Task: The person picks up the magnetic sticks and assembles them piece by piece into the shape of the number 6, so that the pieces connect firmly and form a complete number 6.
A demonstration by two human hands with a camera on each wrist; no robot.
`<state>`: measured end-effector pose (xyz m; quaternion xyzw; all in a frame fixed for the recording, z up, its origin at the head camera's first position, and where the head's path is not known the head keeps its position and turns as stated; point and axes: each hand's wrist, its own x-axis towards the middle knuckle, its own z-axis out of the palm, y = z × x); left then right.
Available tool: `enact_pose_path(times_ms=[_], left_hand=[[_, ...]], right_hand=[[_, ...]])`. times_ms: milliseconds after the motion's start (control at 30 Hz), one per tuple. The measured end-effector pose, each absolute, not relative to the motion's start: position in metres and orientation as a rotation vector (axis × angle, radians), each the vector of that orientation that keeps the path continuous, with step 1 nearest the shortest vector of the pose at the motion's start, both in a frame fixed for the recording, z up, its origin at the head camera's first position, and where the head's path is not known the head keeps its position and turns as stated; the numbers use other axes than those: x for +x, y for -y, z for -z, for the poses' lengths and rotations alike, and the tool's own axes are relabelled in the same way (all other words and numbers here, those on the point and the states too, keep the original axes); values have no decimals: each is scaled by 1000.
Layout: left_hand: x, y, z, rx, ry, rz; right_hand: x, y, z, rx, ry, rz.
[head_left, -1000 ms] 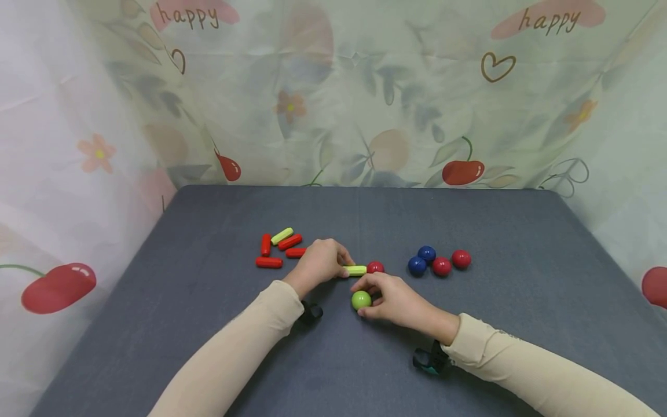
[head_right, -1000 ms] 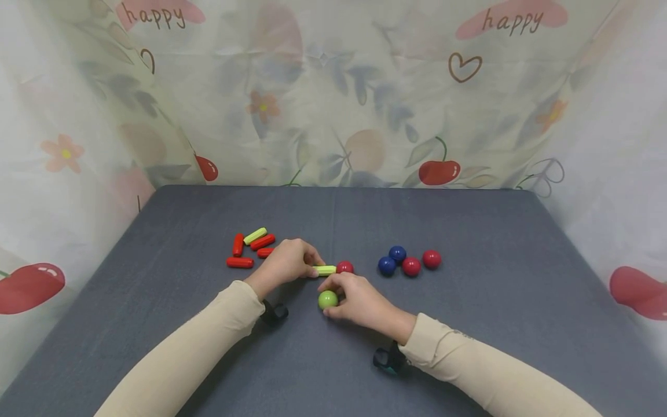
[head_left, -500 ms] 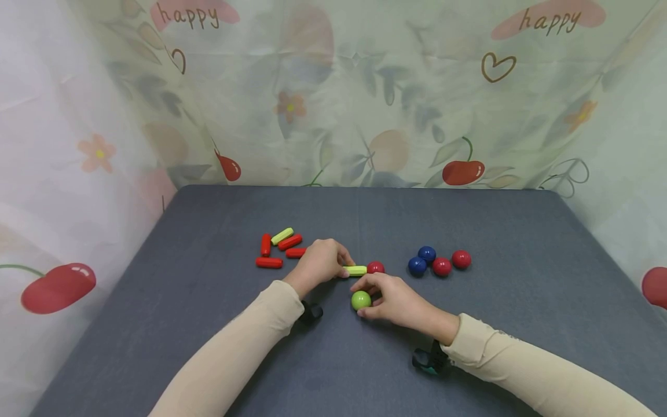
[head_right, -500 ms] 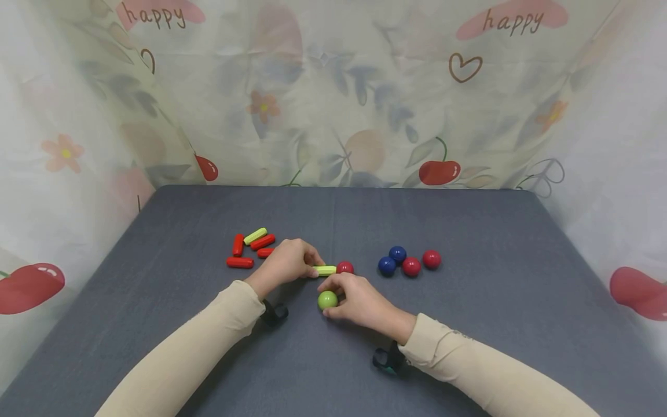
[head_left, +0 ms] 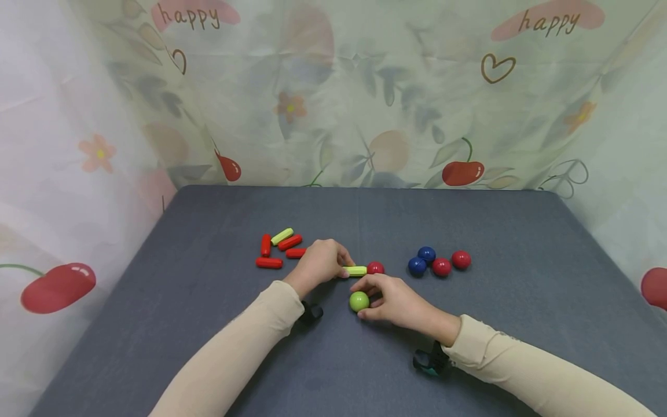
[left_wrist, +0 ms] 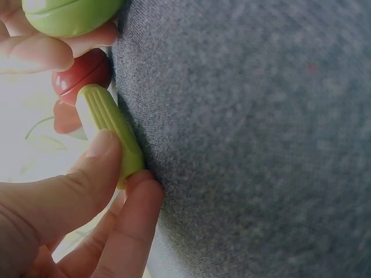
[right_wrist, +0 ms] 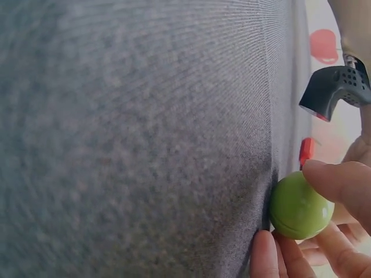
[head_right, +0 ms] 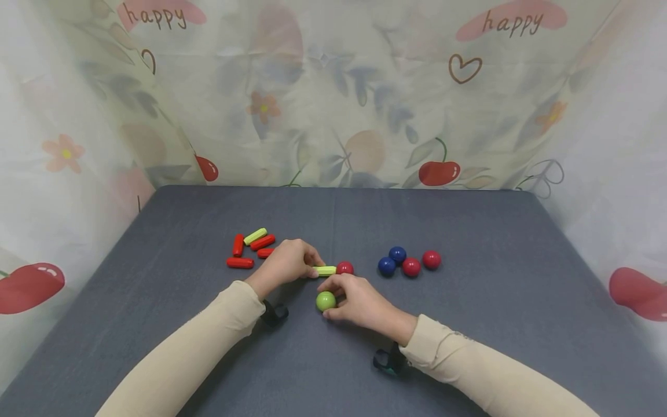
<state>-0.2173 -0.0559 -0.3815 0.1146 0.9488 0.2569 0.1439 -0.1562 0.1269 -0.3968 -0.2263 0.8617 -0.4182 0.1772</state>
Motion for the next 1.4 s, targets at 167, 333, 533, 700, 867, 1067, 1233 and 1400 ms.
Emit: enact_pose_path(times_ms=[167, 333, 533, 700, 867, 1067, 1233, 1400], left_hand=[[-218, 56, 382, 329, -2739, -739], [-217, 56, 382, 335, -2751, -731], [-217, 56, 382, 343, -2765, -721], [-216, 56, 381, 331, -2755, -733], [-216, 55, 381, 322, -2750, -725], [-216, 54, 381, 310, -2747, -722], [-216, 54, 380, 308, -2749, -722], [-216, 55, 381, 309, -2750, -725]], right_hand=[[-156, -129, 394, -646, -2421, 1193], [-159, -134, 386, -663, -2438, 1219], [-168, -141, 367, -611, -2506, 1265], [-176, -147, 363, -586, -2565, 1335], [-183, -149, 377, -564, -2612, 1330], [-190, -148, 390, -487, -2632, 1236], [-197, -147, 393, -411, -2606, 1190], [-204, -148, 395, -392, -2570, 1160]])
